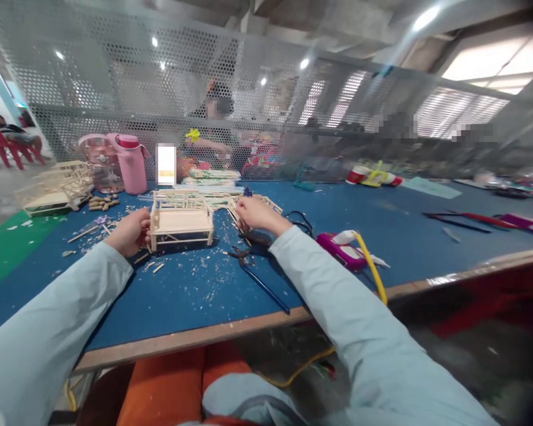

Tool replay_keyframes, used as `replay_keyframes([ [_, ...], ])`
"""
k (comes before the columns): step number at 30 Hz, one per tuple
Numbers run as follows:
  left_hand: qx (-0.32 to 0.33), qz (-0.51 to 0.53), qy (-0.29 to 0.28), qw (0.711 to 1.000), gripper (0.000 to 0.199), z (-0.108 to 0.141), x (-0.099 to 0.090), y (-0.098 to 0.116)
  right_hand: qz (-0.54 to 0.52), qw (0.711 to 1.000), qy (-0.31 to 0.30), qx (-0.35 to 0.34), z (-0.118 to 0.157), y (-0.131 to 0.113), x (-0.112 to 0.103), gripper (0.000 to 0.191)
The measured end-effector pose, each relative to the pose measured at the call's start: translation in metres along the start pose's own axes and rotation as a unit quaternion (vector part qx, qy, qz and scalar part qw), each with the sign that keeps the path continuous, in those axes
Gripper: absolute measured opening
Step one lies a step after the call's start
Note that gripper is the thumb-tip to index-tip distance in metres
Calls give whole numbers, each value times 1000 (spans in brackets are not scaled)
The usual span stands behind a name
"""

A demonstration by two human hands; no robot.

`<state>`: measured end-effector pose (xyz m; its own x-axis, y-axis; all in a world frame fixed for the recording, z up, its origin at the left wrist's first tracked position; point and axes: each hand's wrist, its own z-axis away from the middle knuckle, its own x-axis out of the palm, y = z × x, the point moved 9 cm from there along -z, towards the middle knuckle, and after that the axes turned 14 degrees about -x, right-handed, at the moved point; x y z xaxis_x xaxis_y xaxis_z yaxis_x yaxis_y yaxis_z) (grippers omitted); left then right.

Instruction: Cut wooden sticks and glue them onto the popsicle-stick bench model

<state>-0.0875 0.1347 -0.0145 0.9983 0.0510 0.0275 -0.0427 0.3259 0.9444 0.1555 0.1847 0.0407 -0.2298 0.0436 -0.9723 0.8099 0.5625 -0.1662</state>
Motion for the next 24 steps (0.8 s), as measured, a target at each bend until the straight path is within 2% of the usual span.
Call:
replay_keyframes([
  [1,-6,1,-12,1000,14,2,5,-2,0,1000,22,2,-3,4,-10,29],
  [3,-36,16,-36,999,23,4,16,-11,-7,997,78,-16,-11,3,-30,29],
  [6,-53,-17,-36,998,35,5,24,-18,-60,977,159,-131,-25,-24,-48,32],
  [9,-28,-68,-25,997,40,5,23,-16,-125,942,190,-247,-32,-56,-47,34],
  [11,-8,-114,30,993,46,6,11,-11,-147,930,195,-276,-35,-66,-41,27],
  [13,34,-161,140,976,48,9,-10,3,-146,927,192,-289,-38,-72,-35,21],
  [15,115,-182,244,946,45,20,-26,25,-131,929,181,-294,-40,-76,-31,20],
  [17,212,-182,296,913,39,32,-27,47,-123,932,173,-293,-42,-76,-29,21],
  [18,252,-179,297,904,38,36,-23,55,-121,933,172,-292,-43,-76,-29,22],
  [20,296,-184,260,901,38,35,-8,66,-116,934,173,-291,-44,-76,-30,23],
  [24,272,-222,175,920,40,17,20,67,-101,933,173,-300,-46,-76,-28,25],
])
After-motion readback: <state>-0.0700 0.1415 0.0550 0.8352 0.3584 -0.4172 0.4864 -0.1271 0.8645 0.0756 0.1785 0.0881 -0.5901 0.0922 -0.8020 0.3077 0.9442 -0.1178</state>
